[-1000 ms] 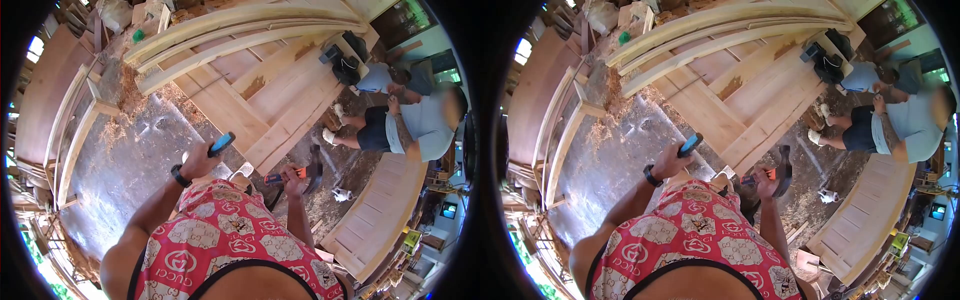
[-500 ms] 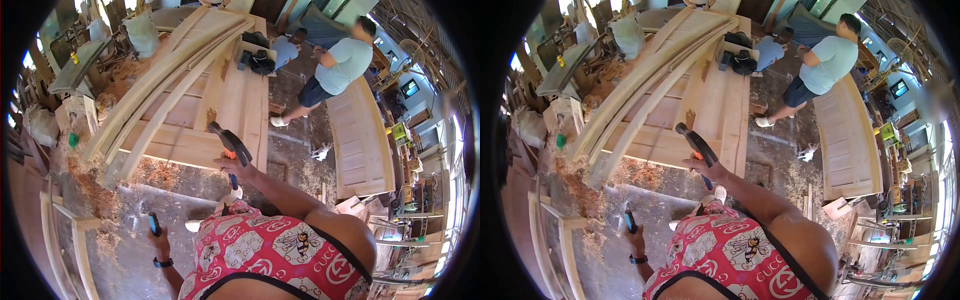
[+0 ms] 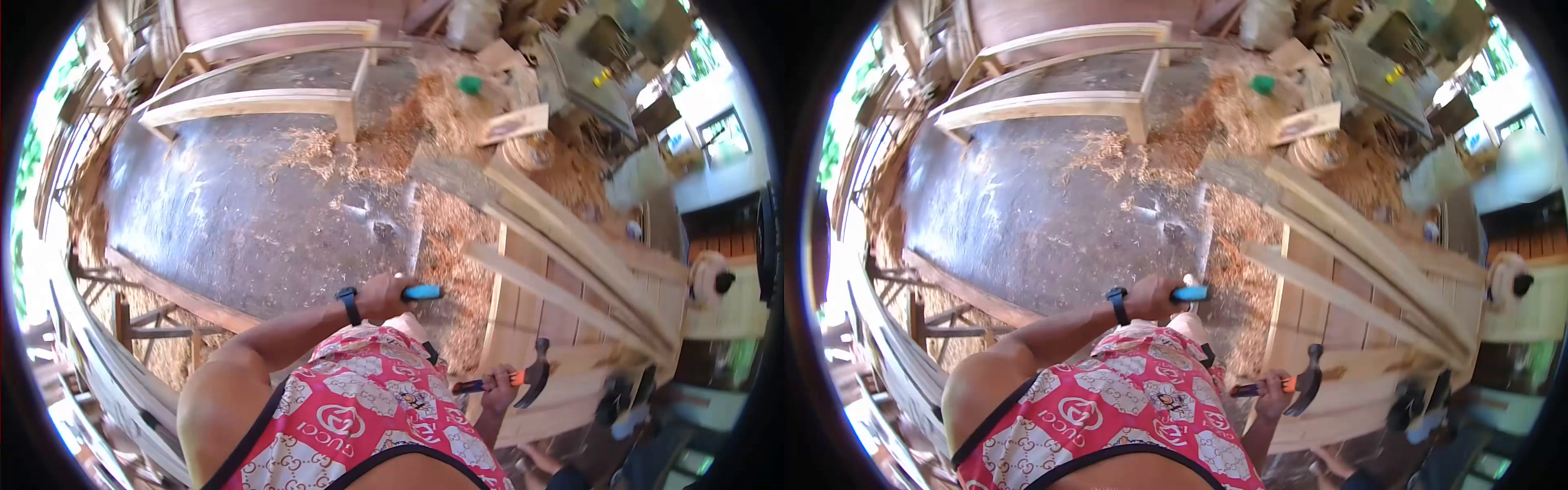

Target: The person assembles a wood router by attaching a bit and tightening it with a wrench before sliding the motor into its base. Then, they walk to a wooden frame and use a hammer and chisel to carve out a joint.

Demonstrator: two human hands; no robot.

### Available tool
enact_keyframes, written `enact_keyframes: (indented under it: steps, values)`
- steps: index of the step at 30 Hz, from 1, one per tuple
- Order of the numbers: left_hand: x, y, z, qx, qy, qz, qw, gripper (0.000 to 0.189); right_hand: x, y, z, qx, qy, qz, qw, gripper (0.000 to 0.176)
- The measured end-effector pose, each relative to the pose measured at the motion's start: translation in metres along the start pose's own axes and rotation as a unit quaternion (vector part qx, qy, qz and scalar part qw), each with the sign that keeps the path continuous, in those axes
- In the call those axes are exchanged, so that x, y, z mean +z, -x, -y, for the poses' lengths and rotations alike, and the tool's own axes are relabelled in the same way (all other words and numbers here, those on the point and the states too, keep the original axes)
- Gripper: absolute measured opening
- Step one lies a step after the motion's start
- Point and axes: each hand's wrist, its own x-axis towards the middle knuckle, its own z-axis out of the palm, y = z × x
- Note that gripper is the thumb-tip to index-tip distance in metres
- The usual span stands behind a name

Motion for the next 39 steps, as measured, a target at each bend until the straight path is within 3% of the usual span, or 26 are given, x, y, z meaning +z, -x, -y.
enact_keyframes:
  steps: [3,4,7,8,10,12,15,17,20,21,23,25,27,32,34,35,39]
  values:
    - [0.007,0.033,-0.007,0.014,-0.027,-0.008,0.999,0.026,0.045,-0.031,0.025,0.033,-0.018,0.031,0.999,0.014]
    - [-0.027,-0.016,0.019,-0.013,-0.011,0.018,1.000,0.027,0.100,-0.098,0.029,0.080,0.059,0.030,0.995,0.015]
    - [-0.050,-0.012,0.033,-0.060,-0.026,-0.007,0.998,0.031,0.165,-0.144,0.057,0.135,0.195,0.113,0.965,0.017]
    - [-0.059,-0.011,0.039,-0.062,-0.027,-0.007,0.998,0.031,0.181,-0.162,0.059,0.130,0.220,0.155,0.954,0.017]
    - [-0.077,-0.006,0.051,-0.086,-0.030,-0.103,0.991,0.032,0.213,-0.189,0.060,0.127,0.247,0.196,0.940,0.018]
    - [-0.095,0.003,0.060,-0.132,-0.015,-0.183,0.974,0.029,0.249,-0.209,0.059,0.071,0.336,0.296,0.891,0.020]
    - [-0.120,0.018,0.088,-0.200,-0.011,-0.216,0.956,0.027,0.303,-0.227,0.045,0.012,0.414,0.345,0.842,0.023]
    - [-0.126,0.034,0.124,-0.221,0.019,-0.241,0.945,0.024,0.341,-0.233,0.031,0.035,0.437,0.371,0.819,0.024]
    - [-0.147,0.056,0.172,-0.261,-0.028,-0.234,0.936,0.021,0.398,-0.242,0.004,0.222,0.389,0.433,0.782,0.021]
    - [-0.156,0.060,0.187,-0.263,-0.023,-0.242,0.934,0.021,0.418,-0.245,-0.006,0.219,0.395,0.439,0.777,0.021]
    - [-0.170,0.071,0.223,-0.279,-0.025,-0.231,0.932,0.022,0.450,-0.252,-0.038,0.353,0.352,0.426,0.755,0.020]
    - [-0.191,0.075,0.258,-0.291,-0.014,-0.235,0.927,0.020,0.473,-0.274,-0.084,0.380,0.382,0.431,0.724,0.022]
    - [-0.217,0.075,0.294,-0.303,-0.009,-0.243,0.922,0.019,0.490,-0.285,-0.113,0.446,0.407,0.332,0.725,0.024]
    - [-0.347,0.080,0.320,-0.261,-0.022,-0.302,0.916,0.019,0.491,-0.342,-0.186,0.396,0.611,0.262,0.633,0.021]
    - [-0.392,0.086,0.339,-0.263,-0.024,-0.326,0.908,0.019,0.525,-0.322,-0.181,0.335,0.740,0.247,0.529,0.022]
    - [-0.414,0.089,0.348,-0.244,-0.016,-0.350,0.904,0.020,0.535,-0.318,-0.184,0.319,0.758,0.255,0.508,0.022]
    - [-0.490,0.103,0.385,-0.224,-0.019,-0.402,0.888,0.022,0.571,-0.332,-0.219,0.295,0.764,0.296,0.492,0.022]
